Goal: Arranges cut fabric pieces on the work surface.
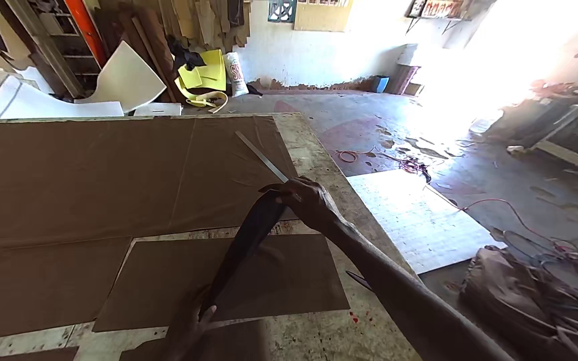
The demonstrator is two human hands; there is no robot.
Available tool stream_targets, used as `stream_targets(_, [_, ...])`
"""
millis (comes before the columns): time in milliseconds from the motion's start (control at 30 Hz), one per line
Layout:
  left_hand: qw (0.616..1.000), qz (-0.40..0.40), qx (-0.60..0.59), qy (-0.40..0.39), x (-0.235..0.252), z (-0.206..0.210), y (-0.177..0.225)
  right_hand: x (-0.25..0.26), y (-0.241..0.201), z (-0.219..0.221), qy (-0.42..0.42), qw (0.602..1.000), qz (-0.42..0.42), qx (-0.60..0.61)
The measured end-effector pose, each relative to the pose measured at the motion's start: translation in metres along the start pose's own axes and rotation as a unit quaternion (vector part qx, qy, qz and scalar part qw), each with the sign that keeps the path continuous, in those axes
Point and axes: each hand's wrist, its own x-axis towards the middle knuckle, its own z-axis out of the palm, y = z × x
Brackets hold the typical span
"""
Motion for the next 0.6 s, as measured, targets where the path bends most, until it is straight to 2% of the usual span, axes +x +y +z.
stream_targets(167, [0.999,0.003,0.005,0.038,-0.005,-0.009,-0.015,0.001,0.004,-0.017,-0.001,1.0,0.014,0.005])
stream_targets(300, [0.997,0.011,0.031,0.074,-0.007,-0.015,-0.051,-0.021,0.016,-0.023,0.003,0.999,0.043,0.01])
stream_targets(467, [0.997,0.031,0.032,0.063,-0.025,-0.039,-0.08,-0.089,0.036,-0.029,-0.019,0.991,0.134,0.01])
stream_targets(600, [0.999,0.036,0.018,0.029,-0.041,-0.048,-0.088,-0.164,0.063,-0.013,-0.014,0.975,0.218,0.031])
